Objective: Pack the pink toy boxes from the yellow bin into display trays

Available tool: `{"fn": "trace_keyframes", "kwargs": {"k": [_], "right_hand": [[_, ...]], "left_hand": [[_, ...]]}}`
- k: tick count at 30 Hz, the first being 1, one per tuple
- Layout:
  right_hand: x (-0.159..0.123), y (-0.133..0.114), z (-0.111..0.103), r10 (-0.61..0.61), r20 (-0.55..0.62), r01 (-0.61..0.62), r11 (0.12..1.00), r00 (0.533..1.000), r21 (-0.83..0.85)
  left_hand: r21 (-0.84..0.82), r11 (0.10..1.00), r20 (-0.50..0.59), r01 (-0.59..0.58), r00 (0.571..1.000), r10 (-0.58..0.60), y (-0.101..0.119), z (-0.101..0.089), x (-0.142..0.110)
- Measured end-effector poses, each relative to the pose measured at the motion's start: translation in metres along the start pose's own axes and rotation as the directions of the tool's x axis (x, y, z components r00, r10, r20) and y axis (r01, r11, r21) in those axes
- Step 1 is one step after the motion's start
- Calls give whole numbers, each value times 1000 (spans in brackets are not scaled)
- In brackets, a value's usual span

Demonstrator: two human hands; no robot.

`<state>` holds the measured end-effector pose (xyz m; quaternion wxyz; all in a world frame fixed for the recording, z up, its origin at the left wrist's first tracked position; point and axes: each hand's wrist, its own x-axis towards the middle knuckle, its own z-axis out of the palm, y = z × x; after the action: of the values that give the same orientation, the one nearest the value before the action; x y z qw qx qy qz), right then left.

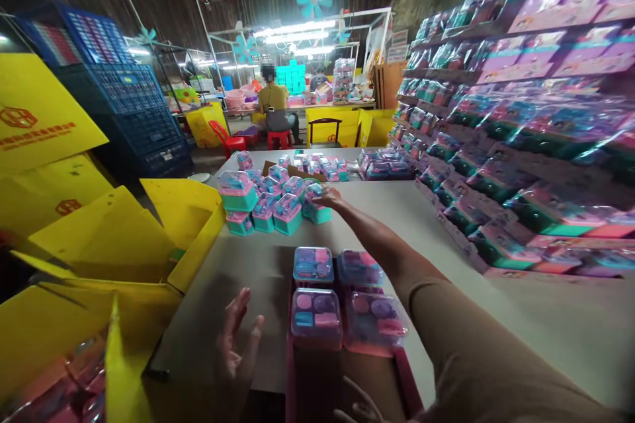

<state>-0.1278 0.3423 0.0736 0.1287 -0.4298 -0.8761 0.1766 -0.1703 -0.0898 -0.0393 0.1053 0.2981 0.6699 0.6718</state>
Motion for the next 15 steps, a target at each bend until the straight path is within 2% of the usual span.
{"fn": "trace_keyframes", "kwargs": {"k": [2,4,6,8,10,11,13,15], "right_hand": [[-16,15,-29,0,-16,1,996,1000,84],[-45,27,-64,-28,-46,35,986,999,166],[-89,33,-97,-100,-88,120,958,991,261],[-147,29,-120,-239,-128,271,874,963,404],[-212,16,-129,-389,-183,425,746,903,512],[-243,9,-129,-436,-224,486,705,871,516],[-301,-5,-122,-474,-352,589,686,807,426],[-346,-13,-112,-492,-497,672,680,715,293]], "left_hand": [[-26,1000,-34,-5,999,4,17,4,2],[-66,998,-15,24,1000,-25,40,14,6],[-139,988,87,73,994,-61,70,29,12],[-277,953,214,120,975,-60,100,49,16],[-446,872,353,204,935,-38,124,71,16],[-509,817,424,271,905,-36,131,81,14],[-553,714,553,429,830,-70,138,96,5],[-540,639,621,548,772,-137,133,103,-8]]}}
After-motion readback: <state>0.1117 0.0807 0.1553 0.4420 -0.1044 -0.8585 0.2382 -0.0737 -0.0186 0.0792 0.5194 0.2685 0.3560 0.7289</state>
